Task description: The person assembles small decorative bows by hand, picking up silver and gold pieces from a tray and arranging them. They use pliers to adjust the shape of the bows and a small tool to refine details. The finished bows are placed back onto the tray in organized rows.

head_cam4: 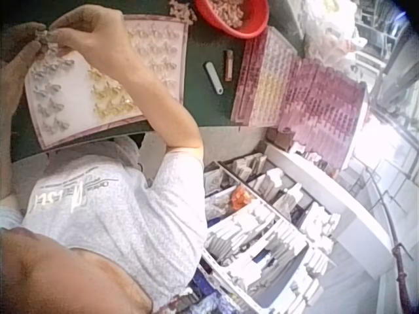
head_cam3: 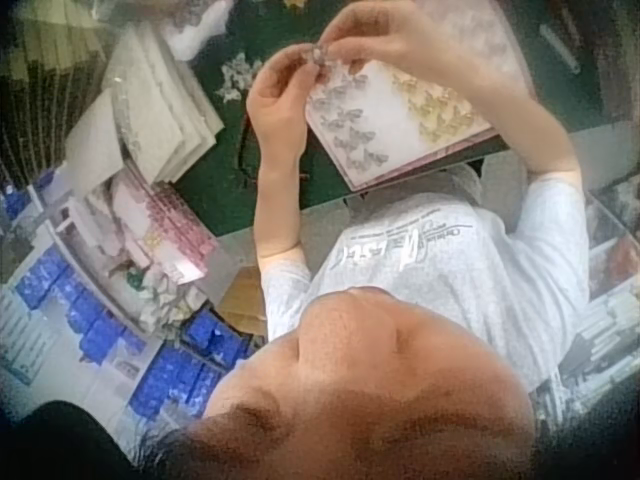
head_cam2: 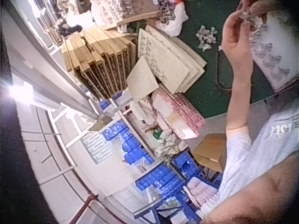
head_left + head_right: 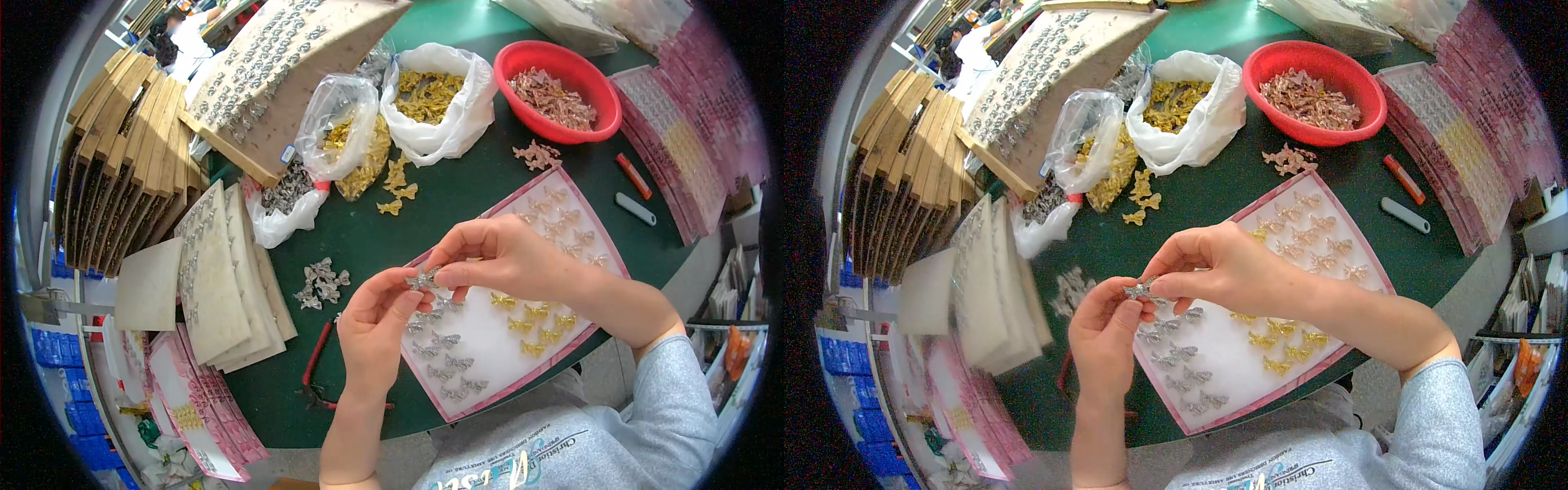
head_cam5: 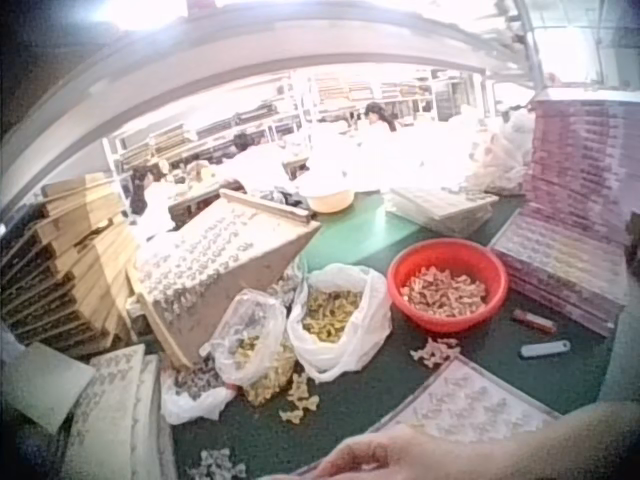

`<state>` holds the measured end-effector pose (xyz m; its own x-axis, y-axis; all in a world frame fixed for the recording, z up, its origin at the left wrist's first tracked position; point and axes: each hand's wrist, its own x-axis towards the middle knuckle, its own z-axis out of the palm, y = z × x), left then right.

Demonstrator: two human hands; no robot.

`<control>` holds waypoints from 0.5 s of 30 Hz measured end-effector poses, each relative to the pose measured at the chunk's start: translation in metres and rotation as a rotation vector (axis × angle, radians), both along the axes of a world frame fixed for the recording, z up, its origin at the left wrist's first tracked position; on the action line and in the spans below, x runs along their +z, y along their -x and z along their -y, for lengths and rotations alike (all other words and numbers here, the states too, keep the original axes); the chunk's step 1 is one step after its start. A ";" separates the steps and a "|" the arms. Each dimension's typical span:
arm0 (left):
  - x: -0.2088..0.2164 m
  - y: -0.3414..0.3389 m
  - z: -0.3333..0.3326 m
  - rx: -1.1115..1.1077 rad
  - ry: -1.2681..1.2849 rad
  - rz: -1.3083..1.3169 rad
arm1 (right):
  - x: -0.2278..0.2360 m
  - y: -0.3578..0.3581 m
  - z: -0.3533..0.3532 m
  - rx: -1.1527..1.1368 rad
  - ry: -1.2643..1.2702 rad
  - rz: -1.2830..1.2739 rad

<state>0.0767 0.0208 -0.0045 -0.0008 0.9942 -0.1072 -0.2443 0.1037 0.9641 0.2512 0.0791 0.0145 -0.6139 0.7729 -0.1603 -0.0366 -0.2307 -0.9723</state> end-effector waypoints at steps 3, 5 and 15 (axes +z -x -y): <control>-0.003 0.002 -0.001 -0.016 0.015 0.051 | 0.002 0.000 0.000 0.002 0.026 0.004; -0.004 0.004 -0.002 -0.025 0.025 0.097 | -0.002 0.000 0.000 -0.009 0.069 -0.045; -0.005 0.005 -0.002 -0.024 0.046 0.098 | -0.006 0.000 -0.001 0.004 0.115 -0.080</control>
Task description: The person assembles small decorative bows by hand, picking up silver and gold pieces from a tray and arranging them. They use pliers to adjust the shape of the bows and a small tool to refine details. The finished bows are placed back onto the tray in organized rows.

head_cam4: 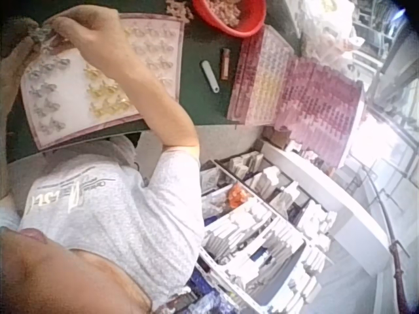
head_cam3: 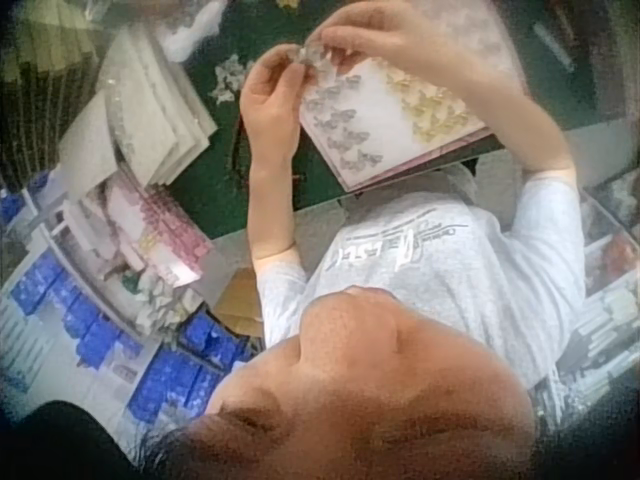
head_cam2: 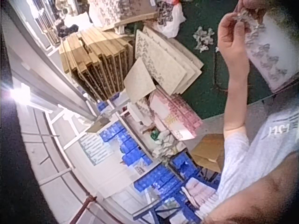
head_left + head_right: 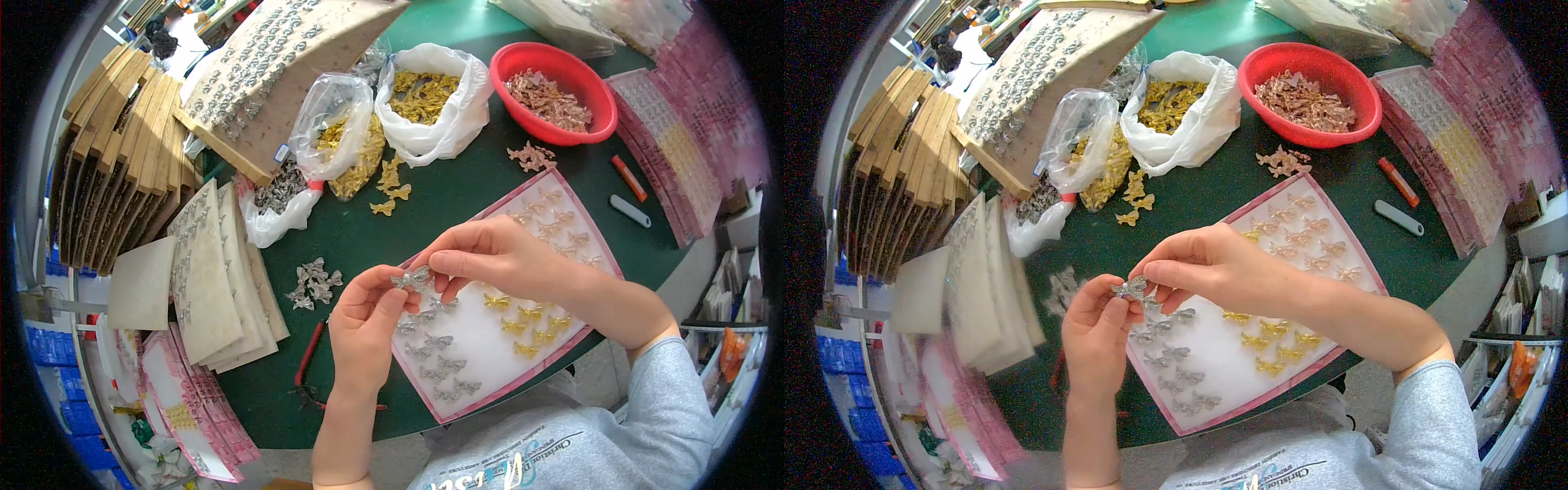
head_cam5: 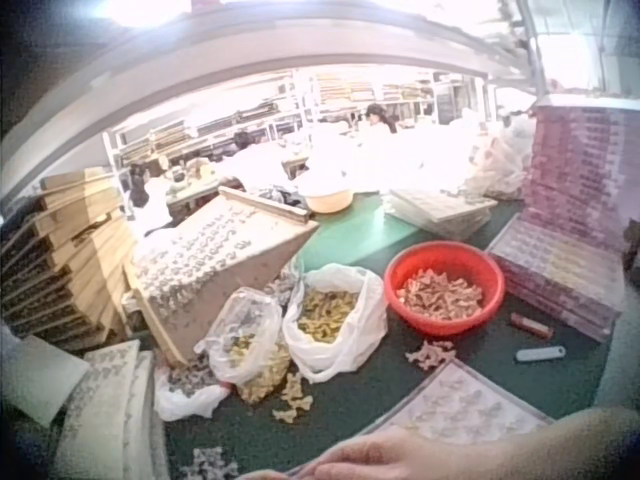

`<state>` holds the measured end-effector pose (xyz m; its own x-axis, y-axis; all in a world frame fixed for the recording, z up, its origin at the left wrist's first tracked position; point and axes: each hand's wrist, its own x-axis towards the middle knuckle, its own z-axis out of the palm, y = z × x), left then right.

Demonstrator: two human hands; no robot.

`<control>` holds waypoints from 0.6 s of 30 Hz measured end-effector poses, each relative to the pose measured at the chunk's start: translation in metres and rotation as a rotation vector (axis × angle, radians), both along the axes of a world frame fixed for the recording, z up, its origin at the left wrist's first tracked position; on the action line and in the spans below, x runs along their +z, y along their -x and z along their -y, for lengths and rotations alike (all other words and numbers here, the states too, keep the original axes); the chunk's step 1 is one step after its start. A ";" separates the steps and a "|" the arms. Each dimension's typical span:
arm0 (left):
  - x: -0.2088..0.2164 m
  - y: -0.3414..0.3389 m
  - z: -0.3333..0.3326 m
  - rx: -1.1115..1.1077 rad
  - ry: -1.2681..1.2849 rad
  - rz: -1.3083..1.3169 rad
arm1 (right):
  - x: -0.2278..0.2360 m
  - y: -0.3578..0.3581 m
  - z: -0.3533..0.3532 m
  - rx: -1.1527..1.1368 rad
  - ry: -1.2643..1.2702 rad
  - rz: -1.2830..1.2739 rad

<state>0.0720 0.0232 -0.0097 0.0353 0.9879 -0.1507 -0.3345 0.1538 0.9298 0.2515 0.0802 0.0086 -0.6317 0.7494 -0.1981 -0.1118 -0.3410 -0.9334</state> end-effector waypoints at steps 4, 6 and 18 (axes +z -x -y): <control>0.000 0.000 0.000 0.001 -0.001 0.018 | 0.000 0.000 0.000 0.001 -0.004 0.009; 0.001 0.000 0.000 0.006 0.003 0.014 | 0.000 0.000 0.000 0.003 0.000 0.004; 0.004 0.001 -0.001 -0.004 -0.001 -0.063 | 0.003 0.000 0.000 0.011 -0.038 -0.001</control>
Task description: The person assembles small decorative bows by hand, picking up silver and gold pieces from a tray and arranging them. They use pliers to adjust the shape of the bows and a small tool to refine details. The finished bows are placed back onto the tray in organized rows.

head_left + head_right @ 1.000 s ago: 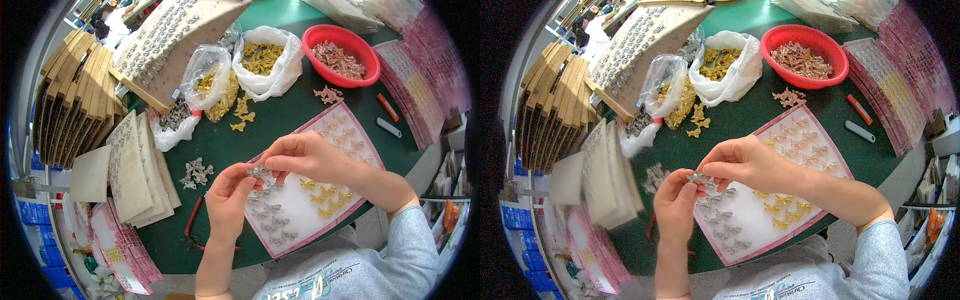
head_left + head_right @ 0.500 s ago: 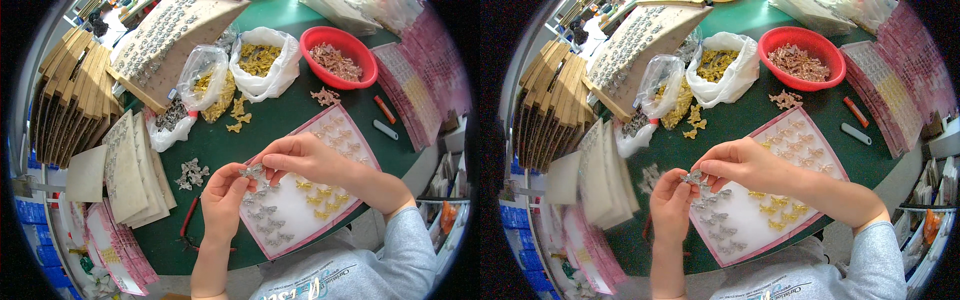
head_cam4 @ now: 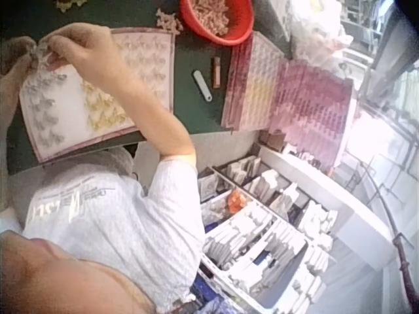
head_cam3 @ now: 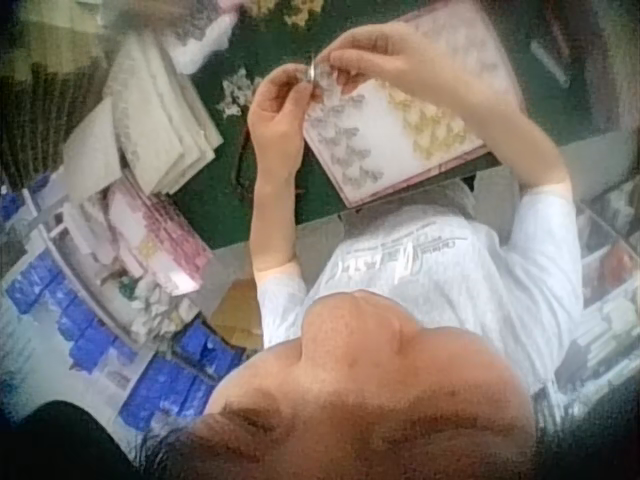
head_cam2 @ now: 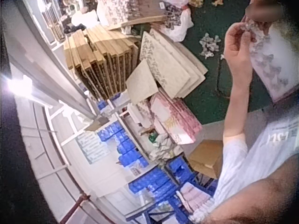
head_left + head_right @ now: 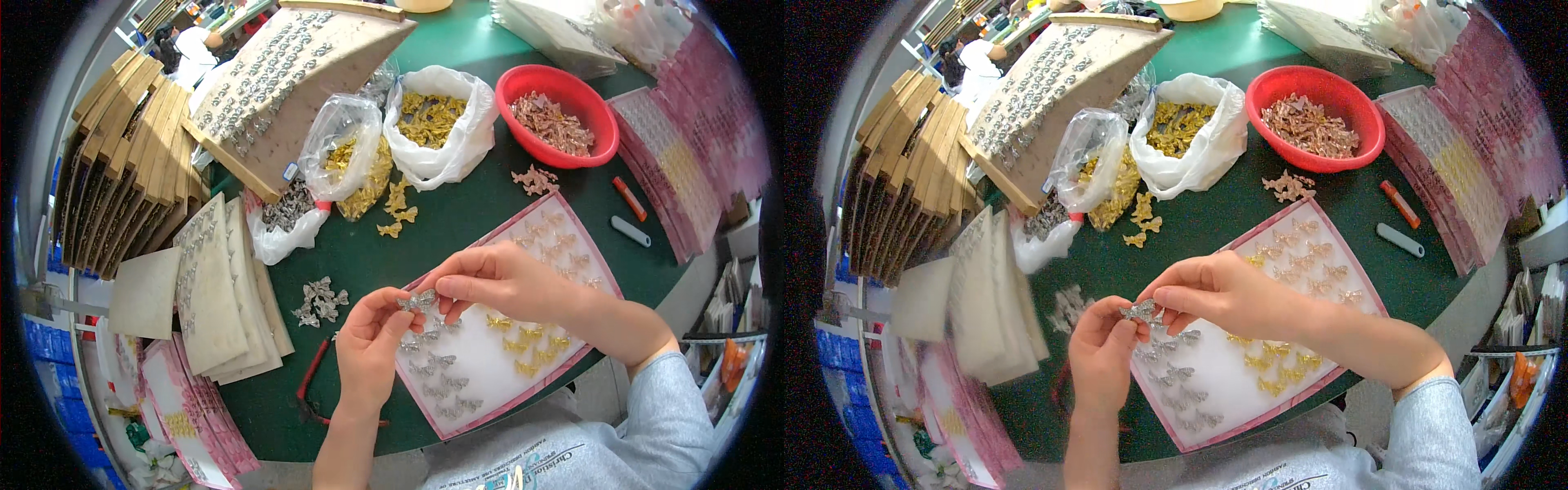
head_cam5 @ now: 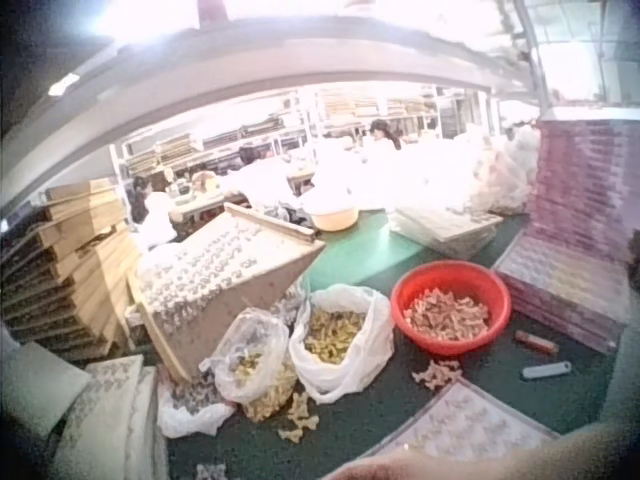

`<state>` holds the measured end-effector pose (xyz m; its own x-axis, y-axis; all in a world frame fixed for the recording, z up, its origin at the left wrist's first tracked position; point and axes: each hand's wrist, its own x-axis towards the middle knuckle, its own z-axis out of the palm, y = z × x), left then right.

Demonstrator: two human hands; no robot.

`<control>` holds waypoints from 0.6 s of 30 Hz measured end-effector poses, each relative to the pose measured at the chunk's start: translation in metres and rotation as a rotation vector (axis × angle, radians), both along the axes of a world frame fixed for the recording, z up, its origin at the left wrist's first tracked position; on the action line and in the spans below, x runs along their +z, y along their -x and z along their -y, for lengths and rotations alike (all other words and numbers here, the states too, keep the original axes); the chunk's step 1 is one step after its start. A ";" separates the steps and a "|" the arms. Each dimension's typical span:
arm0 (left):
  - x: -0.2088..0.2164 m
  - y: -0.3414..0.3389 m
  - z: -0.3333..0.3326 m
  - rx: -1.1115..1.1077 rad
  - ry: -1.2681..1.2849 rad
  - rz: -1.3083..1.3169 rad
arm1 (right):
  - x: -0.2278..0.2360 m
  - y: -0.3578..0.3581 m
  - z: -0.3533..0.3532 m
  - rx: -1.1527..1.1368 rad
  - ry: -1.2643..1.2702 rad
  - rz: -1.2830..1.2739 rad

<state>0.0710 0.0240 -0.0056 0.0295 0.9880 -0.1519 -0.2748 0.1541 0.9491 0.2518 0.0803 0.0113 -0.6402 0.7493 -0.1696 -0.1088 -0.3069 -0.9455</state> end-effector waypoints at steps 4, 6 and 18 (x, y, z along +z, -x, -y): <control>-0.001 0.002 0.000 -0.009 -0.005 -0.010 | 0.000 0.001 0.000 0.012 0.001 0.002; -0.001 0.003 0.000 -0.013 -0.010 -0.007 | 0.001 0.001 -0.001 0.012 0.017 0.001; 0.001 0.003 -0.001 -0.033 0.073 0.060 | 0.001 0.005 0.006 -0.192 -0.868 0.153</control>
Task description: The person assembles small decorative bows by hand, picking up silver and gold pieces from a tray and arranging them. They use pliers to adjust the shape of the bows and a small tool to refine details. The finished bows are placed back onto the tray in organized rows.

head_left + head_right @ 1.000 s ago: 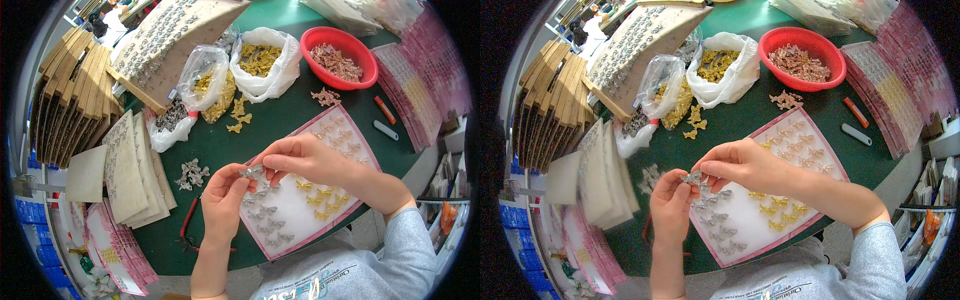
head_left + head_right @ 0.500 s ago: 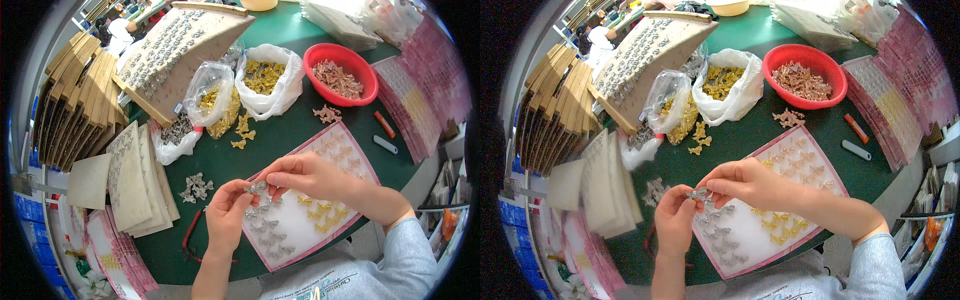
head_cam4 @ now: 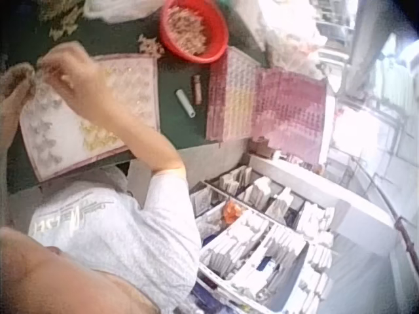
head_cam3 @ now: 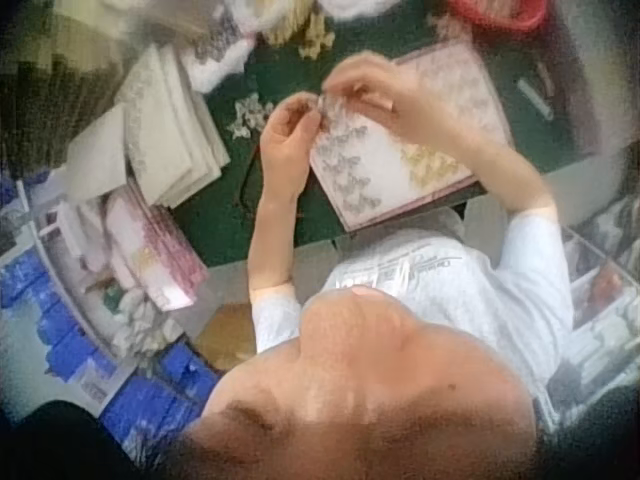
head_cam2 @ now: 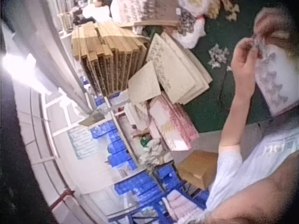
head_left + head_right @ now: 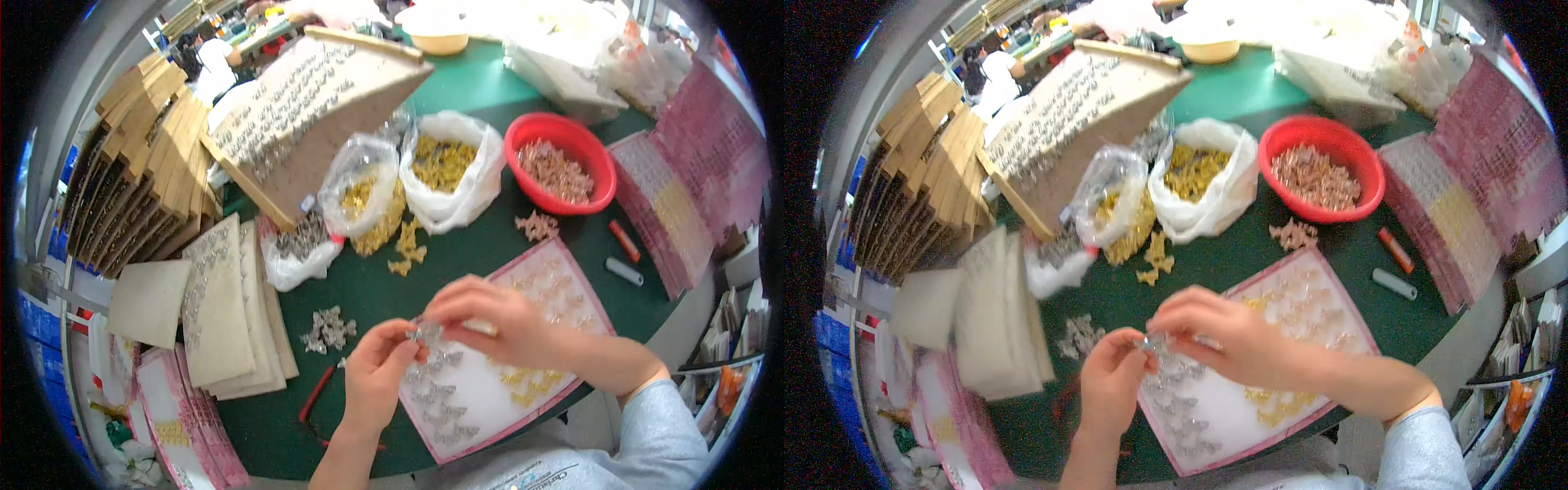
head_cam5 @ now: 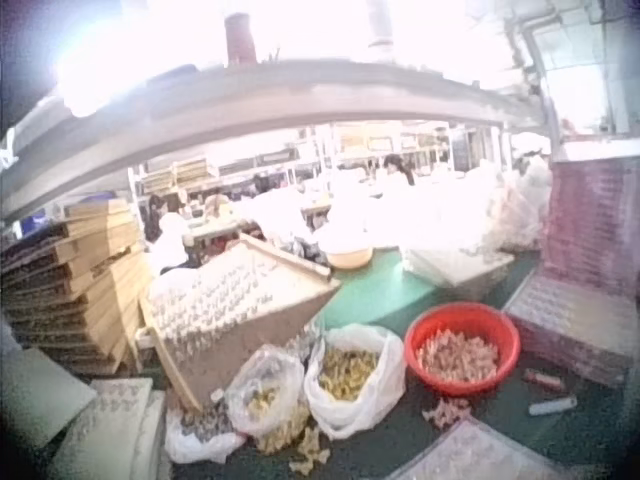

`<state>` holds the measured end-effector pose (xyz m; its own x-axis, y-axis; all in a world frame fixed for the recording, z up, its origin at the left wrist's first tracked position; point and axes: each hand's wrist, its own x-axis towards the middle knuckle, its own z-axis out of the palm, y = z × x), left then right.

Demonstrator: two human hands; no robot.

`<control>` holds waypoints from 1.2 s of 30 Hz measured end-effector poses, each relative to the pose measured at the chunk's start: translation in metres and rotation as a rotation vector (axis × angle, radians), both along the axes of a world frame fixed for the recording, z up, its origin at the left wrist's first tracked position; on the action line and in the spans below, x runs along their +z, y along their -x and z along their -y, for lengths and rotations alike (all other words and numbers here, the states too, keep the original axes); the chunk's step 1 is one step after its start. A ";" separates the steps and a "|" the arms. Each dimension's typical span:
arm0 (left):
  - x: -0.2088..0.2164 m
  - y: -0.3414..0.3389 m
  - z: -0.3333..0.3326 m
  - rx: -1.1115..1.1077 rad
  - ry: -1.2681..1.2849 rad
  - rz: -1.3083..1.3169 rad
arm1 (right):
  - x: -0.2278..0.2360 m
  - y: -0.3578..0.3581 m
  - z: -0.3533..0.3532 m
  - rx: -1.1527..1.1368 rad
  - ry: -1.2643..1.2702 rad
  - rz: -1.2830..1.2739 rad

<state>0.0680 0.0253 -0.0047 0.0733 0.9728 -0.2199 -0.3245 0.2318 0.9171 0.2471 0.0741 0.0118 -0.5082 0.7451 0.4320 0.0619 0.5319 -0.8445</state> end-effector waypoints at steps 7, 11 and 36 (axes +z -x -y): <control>-0.002 0.003 0.005 -0.037 0.155 0.292 | 0.010 -0.003 -0.001 0.052 -0.521 0.173; 0.000 0.006 0.002 -0.091 0.179 0.404 | 0.019 -0.004 0.001 0.010 -0.666 0.259; 0.023 0.029 0.001 0.346 -0.353 -0.560 | -0.026 -0.032 0.027 -0.114 -0.254 0.452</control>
<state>0.0389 0.0244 0.0187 -0.2812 0.9396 0.1950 0.2123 -0.1372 0.9675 0.2788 0.0472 -0.0139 -0.6074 0.7068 0.3627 0.4597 0.6850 -0.5652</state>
